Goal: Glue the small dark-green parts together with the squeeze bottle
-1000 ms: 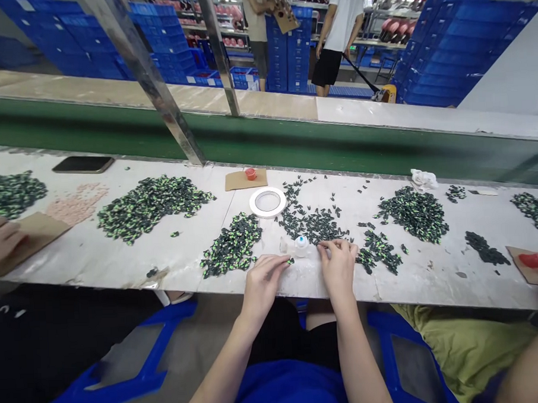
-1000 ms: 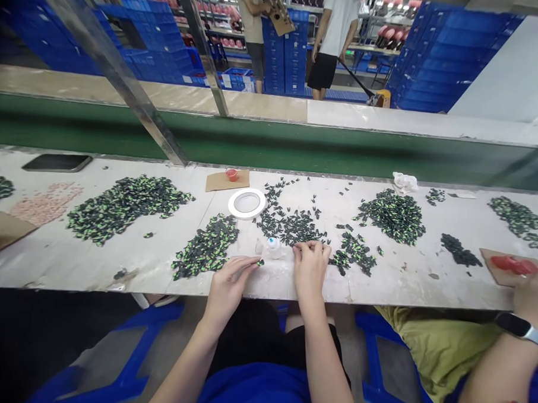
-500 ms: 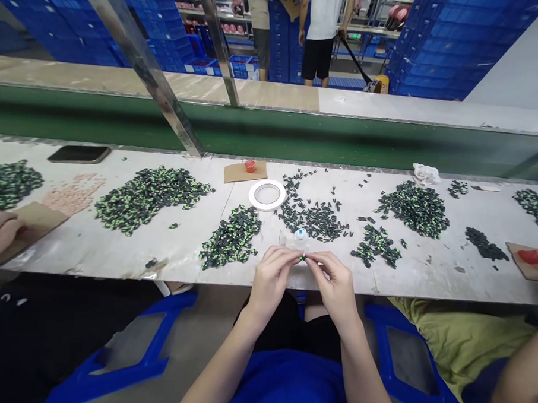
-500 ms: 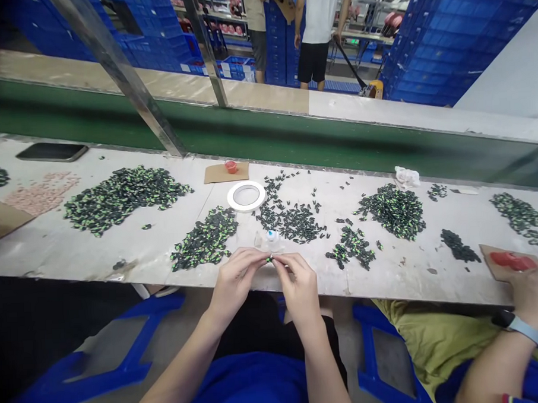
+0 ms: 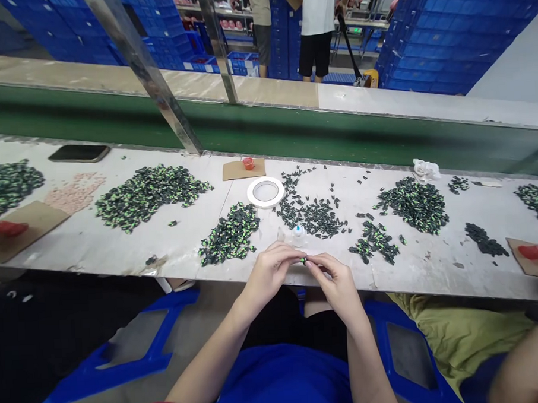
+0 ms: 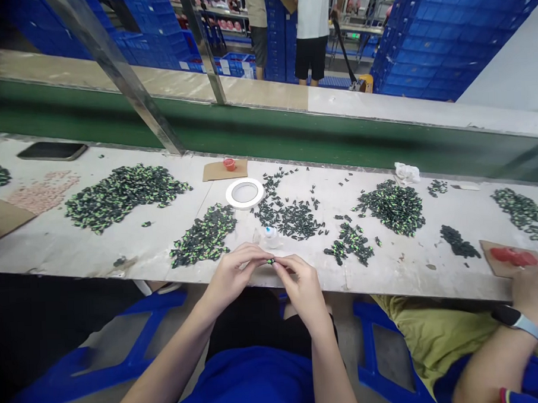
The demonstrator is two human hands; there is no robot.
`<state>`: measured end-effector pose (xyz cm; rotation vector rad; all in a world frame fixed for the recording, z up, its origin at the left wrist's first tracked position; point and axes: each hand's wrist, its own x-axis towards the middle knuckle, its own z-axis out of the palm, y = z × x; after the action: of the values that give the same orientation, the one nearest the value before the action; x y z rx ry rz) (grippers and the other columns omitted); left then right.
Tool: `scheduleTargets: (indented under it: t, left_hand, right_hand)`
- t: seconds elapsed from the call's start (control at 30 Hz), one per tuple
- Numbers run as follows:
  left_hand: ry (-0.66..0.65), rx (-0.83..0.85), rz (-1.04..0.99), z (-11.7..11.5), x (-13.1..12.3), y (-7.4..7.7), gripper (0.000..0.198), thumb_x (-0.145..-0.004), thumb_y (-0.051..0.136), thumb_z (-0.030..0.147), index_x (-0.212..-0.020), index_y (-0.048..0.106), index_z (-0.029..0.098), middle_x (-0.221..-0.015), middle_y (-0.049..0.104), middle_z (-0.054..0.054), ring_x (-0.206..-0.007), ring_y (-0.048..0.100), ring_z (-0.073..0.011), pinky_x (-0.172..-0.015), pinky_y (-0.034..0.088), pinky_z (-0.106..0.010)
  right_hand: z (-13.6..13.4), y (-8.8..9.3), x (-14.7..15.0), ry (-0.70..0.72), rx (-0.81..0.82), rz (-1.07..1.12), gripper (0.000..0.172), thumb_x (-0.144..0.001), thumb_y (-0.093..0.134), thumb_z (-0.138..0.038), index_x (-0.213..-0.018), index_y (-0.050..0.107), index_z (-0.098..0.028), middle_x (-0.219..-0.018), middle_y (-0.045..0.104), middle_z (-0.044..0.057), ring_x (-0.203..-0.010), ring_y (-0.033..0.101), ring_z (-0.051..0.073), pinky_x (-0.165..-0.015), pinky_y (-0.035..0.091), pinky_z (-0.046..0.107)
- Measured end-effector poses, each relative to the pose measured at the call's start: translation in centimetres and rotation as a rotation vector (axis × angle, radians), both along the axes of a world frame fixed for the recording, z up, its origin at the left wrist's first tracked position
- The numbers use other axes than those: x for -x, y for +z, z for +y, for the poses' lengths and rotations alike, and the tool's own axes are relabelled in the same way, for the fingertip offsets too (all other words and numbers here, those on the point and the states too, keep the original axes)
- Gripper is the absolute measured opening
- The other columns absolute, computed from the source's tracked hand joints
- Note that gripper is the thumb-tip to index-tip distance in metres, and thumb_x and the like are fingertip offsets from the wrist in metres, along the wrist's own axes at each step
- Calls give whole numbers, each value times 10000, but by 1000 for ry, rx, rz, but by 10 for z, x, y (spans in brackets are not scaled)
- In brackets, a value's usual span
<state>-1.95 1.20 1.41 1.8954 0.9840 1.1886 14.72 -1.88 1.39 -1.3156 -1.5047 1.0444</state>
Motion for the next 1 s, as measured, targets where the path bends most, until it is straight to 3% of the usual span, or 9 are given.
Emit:
scheduleTargets:
  t: [0.17, 0.27, 0.5, 0.73, 0.83, 1.0]
  left_hand:
    - [1, 43, 9, -3, -4, -2, 185, -854, 545, 94, -873, 713, 168, -821, 695, -49, -818, 624, -155, -737, 508, -254]
    - [-2, 60, 14, -5, -6, -3, 202, -848, 530, 89, -868, 716, 164, -804, 691, -57, -802, 623, -159, -714, 509, -259]
    - [-14, 74, 33, -9, -6, -3, 227, -849, 502, 102, -861, 720, 163, -800, 691, -67, -784, 619, -162, -707, 517, -278]
    - [-94, 51, 74, -8, -5, -5, 284, -809, 483, 36, -865, 728, 168, -770, 681, -60, -757, 614, -145, -679, 509, -244]
    - [-130, 65, 112, -5, -3, -2, 303, -795, 479, 26, -857, 734, 179, -767, 677, -57, -752, 611, -144, -690, 507, -249]
    - [-197, 80, 151, -2, -4, 8, 333, -766, 471, -1, -843, 735, 187, -751, 663, -54, -744, 601, -145, -670, 492, -243]
  right_hand:
    - [-3, -8, -2, -92, 145, 168, 354, -772, 658, -363, -1036, 683, -127, -806, 685, 66, -749, 672, 169, -728, 563, 286]
    - [-4, -10, -3, -117, 166, 193, 355, -748, 674, -371, -1001, 688, -123, -765, 683, 63, -710, 671, 169, -702, 569, 286]
    - [-9, -5, -3, -43, 96, 96, 249, -812, 609, -373, -868, 700, -148, -862, 698, 83, -798, 679, 196, -735, 570, 304]
    - [-16, -6, -10, 48, 36, -117, 221, -896, 491, -350, -911, 598, -157, -927, 652, 83, -827, 644, 172, -668, 542, 267]
    - [-19, -8, -8, 73, 3, -96, 198, -907, 470, -338, -905, 562, -164, -930, 622, 80, -843, 622, 159, -672, 533, 250]
    - [-24, -11, 0, 21, 34, 56, 230, -902, 458, -387, -832, 498, -171, -803, 564, 46, -693, 581, 133, -630, 523, 250]
